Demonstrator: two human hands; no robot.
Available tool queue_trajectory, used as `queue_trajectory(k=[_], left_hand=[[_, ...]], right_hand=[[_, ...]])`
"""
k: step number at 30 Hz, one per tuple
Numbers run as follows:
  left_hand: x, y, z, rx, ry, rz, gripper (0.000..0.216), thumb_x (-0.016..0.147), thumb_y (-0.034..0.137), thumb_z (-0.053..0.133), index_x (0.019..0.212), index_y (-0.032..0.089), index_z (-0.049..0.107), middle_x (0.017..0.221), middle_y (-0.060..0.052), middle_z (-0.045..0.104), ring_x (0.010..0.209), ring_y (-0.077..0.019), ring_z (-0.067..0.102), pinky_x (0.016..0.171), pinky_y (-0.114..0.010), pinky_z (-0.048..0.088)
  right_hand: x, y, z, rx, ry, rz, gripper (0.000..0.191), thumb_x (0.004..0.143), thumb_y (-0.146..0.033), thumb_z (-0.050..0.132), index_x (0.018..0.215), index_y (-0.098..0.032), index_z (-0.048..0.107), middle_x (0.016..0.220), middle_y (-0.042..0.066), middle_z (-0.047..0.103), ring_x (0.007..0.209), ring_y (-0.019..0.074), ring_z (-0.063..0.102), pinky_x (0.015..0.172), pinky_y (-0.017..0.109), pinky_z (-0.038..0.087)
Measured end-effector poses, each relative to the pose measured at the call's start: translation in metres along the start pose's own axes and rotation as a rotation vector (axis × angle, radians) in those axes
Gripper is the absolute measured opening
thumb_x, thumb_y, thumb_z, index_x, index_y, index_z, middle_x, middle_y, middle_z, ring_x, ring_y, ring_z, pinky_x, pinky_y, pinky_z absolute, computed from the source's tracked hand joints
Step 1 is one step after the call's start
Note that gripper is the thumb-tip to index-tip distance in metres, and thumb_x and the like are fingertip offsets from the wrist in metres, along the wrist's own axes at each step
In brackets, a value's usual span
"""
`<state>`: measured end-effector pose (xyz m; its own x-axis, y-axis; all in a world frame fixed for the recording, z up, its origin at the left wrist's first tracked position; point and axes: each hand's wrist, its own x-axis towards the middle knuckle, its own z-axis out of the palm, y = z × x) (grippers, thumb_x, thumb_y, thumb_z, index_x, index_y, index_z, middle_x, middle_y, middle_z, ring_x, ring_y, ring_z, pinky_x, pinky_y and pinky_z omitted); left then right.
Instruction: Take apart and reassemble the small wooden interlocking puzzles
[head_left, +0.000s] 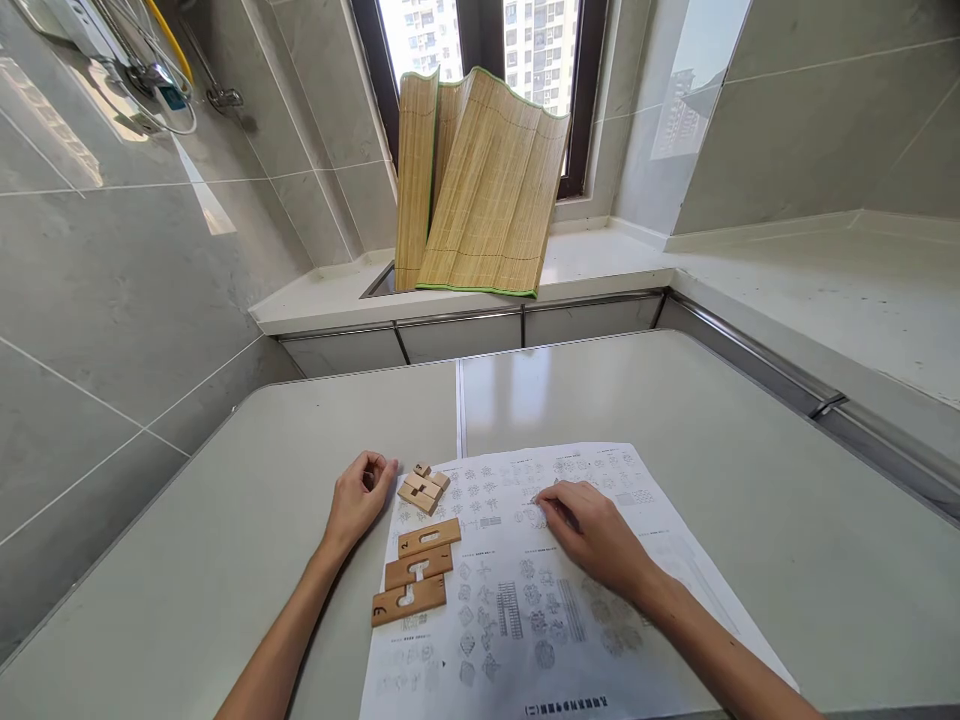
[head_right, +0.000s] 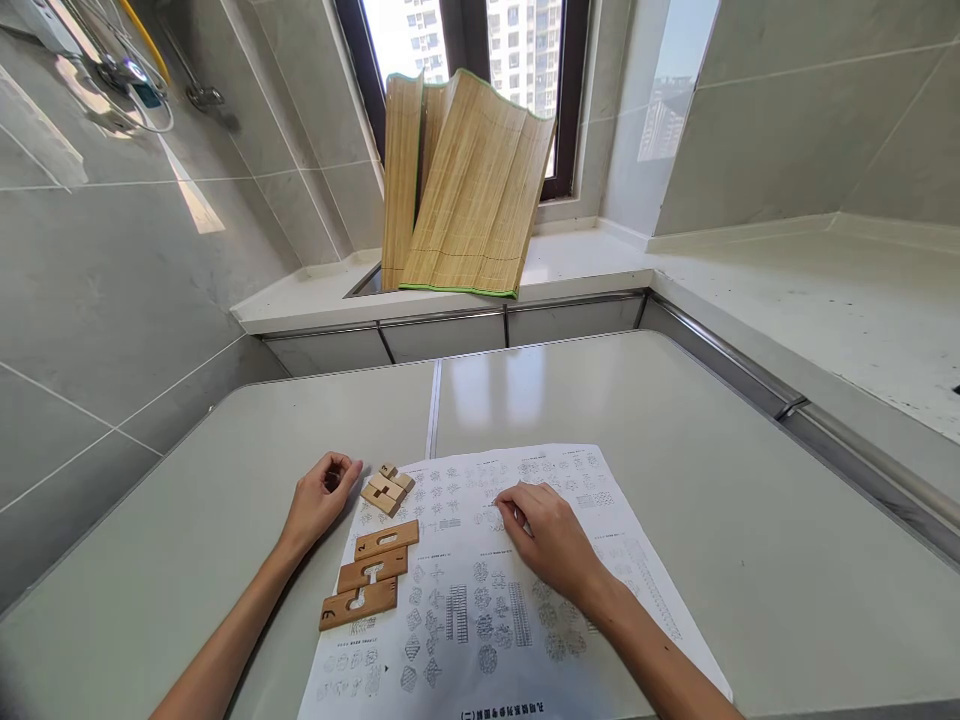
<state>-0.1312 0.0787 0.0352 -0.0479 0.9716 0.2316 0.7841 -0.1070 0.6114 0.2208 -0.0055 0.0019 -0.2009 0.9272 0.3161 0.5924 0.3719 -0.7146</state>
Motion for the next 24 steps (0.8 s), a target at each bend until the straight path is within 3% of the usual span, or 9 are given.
queue_trajectory(k=[4, 9, 24], left_hand=[[-0.009, 0.016, 0.011, 0.041, -0.003, 0.113, 0.038, 0.086, 0.058, 0.061, 0.101, 0.023, 0.06, 0.108, -0.007, 0.067, 0.097, -0.0252, 0.062, 0.087, -0.037, 0.049], [-0.021, 0.033, 0.027, 0.155, -0.029, 0.122, 0.068, 0.074, 0.062, 0.075, 0.126, 0.023, 0.055, 0.127, -0.013, 0.062, 0.12, -0.0363, 0.057, 0.1, -0.048, 0.047], [-0.033, 0.041, 0.039, 0.237, -0.001, 0.064, 0.062, 0.079, 0.063, 0.07, 0.125, 0.025, 0.054, 0.116, -0.011, 0.068, 0.104, -0.0347, 0.066, 0.083, -0.045, 0.052]], right_hand=[[0.001, 0.0, 0.0, -0.01, -0.002, -0.007, 0.02, 0.103, -0.025, 0.046, 0.095, -0.025, 0.065, 0.088, 0.005, 0.072, 0.081, 0.0234, 0.065, 0.075, 0.041, 0.053], [0.002, 0.001, 0.0, -0.012, -0.001, -0.006, 0.019, 0.102, -0.024, 0.048, 0.096, -0.026, 0.065, 0.087, 0.004, 0.072, 0.081, 0.0228, 0.065, 0.075, 0.04, 0.053], [0.002, 0.001, 0.001, -0.013, -0.023, 0.014, 0.02, 0.103, -0.026, 0.047, 0.096, -0.026, 0.065, 0.087, 0.004, 0.071, 0.08, 0.0228, 0.065, 0.074, 0.04, 0.052]])
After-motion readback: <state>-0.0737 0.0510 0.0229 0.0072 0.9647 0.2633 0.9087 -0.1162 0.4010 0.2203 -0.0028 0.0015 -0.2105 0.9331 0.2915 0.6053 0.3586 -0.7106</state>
